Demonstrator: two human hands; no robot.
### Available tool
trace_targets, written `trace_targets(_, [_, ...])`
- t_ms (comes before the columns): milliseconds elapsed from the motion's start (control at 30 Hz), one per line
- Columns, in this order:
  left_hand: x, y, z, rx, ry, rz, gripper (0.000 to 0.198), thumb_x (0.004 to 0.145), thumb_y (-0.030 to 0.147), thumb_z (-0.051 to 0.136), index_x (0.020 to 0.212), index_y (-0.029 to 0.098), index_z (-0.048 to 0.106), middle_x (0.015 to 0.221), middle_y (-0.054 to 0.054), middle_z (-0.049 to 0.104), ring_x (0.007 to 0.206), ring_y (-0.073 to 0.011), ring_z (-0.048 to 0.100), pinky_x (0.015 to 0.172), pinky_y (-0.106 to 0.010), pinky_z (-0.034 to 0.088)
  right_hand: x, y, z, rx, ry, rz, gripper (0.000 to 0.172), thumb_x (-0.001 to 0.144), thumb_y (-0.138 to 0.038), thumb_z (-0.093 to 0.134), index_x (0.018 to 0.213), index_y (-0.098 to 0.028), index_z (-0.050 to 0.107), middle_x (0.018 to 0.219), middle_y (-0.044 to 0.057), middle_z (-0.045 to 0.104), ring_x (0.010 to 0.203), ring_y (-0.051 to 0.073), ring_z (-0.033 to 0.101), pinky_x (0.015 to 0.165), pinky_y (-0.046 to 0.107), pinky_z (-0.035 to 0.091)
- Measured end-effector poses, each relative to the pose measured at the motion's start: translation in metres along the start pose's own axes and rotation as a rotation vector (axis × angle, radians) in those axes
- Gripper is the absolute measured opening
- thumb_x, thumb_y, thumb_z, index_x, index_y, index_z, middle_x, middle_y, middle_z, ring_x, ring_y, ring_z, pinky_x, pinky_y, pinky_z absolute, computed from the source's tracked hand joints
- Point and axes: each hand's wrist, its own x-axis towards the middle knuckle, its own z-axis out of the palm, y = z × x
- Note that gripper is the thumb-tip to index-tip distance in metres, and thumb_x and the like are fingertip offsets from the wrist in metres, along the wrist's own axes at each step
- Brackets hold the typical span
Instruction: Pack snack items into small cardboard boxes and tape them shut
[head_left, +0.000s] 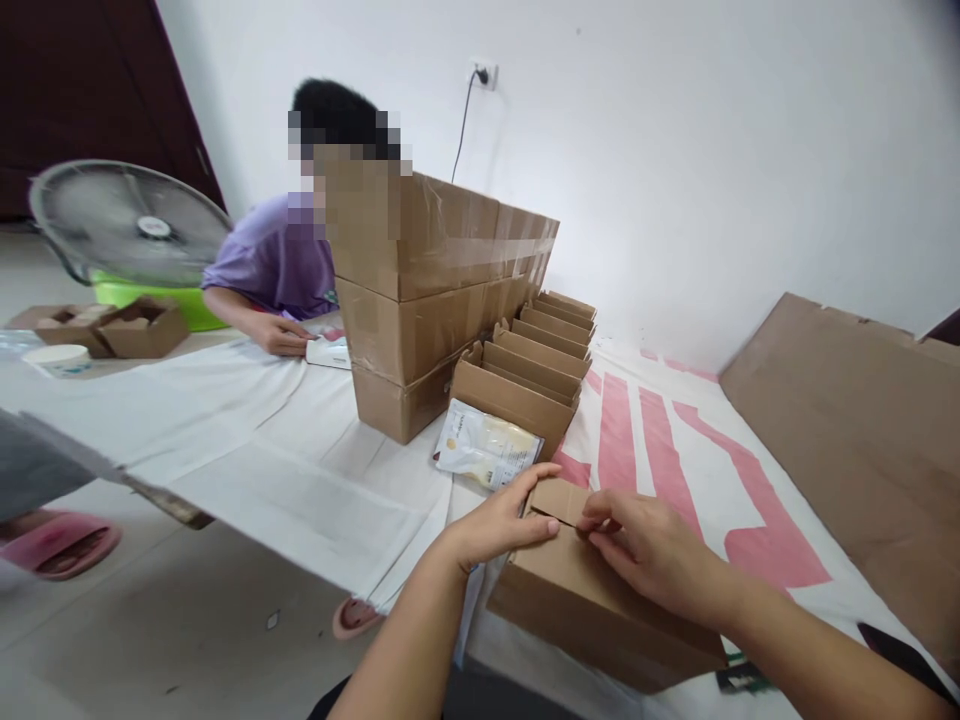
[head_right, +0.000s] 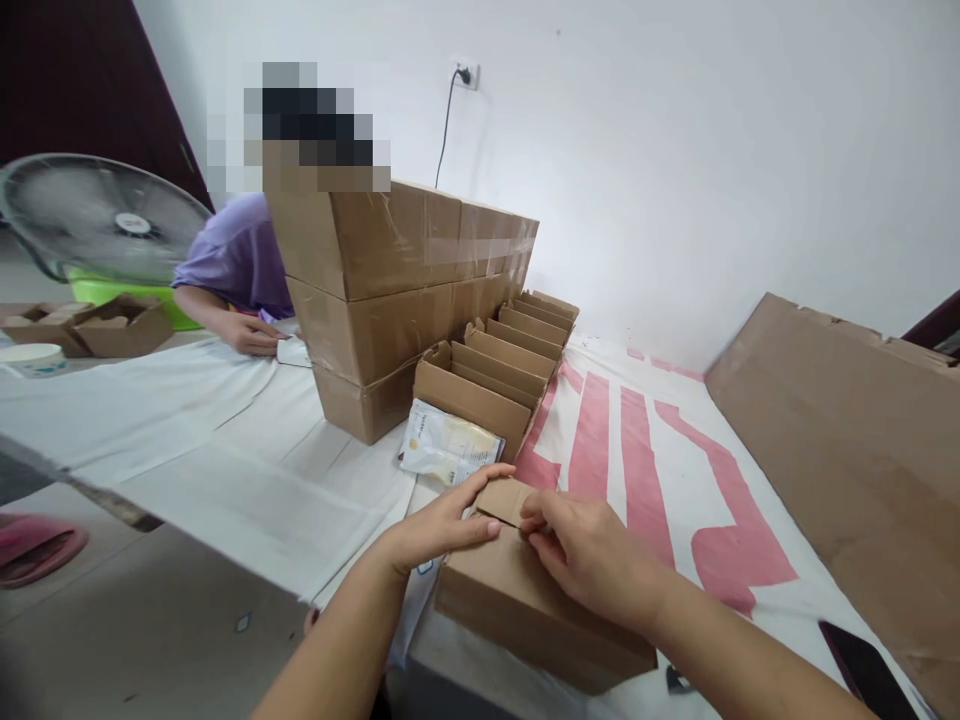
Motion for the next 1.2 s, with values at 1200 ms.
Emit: trace_targets(1200, [0.0, 0.005, 0.004, 0.113, 0.078, -0.105, 0.074, 0.082, 0.057, 0.056, 0.144, 0.026, 0.031, 0.145, -0.007, 0.047, 0.131, -0.033, 0.044, 0.11, -0.045, 0.036, -0.263, 0.058, -0.004, -0.209, 0.499, 0.721, 0.01, 0.089, -0.028, 0.051, 0.092, -0.023, 0.043, 0.082, 0.003, 0.064, 0.07, 0.017, 0.064, 0.069, 0.034, 0.056])
